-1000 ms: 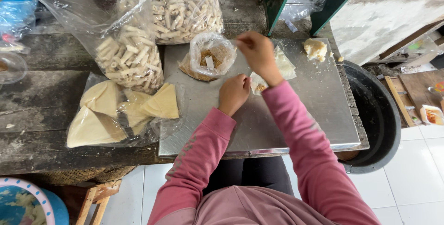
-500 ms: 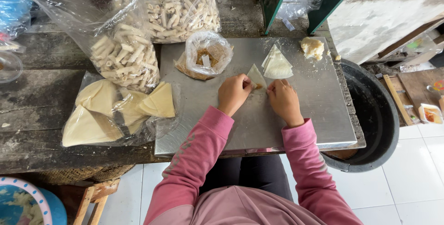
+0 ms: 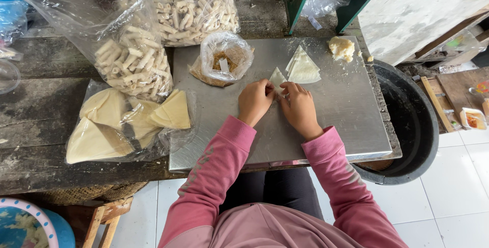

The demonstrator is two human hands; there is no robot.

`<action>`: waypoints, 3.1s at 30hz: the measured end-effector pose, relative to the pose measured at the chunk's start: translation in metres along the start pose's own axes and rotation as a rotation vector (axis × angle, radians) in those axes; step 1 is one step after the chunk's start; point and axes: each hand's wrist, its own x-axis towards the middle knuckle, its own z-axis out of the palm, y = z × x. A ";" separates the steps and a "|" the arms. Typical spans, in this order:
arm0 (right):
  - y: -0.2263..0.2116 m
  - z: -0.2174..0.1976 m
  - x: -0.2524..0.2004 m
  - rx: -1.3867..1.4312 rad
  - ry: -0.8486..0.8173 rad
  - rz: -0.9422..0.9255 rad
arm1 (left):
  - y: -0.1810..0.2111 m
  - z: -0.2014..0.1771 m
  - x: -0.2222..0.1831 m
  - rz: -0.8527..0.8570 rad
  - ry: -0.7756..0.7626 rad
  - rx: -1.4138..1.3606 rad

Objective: The person repeatedly folds triangular dumpling wrappers into filled dumplings. They scoop a small amount of filling from a plastic bag, place it on a wrapper, fold the wrapper into a triangle, and set the finished dumpling aside. The process is repeated continuously.

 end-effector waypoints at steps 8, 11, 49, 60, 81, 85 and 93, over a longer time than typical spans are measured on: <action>0.007 0.005 -0.001 -0.104 0.021 -0.137 | -0.011 -0.017 0.006 0.265 -0.039 0.001; 0.008 -0.003 0.002 0.035 -0.038 -0.100 | -0.011 -0.019 0.006 0.369 -0.105 0.113; 0.059 0.023 0.026 -0.005 -0.087 0.175 | -0.008 0.005 0.011 0.024 0.055 0.104; 0.065 0.021 0.027 -0.181 -0.034 -0.050 | -0.007 0.011 0.011 0.144 0.119 0.277; 0.064 0.022 0.027 -0.007 -0.034 0.125 | -0.010 0.009 0.005 0.057 0.140 0.133; 0.061 0.016 0.026 -0.036 -0.017 -0.011 | -0.009 0.009 0.007 0.267 0.158 0.249; 0.064 0.014 0.021 -0.084 -0.033 -0.144 | -0.009 0.010 0.001 0.317 0.141 0.331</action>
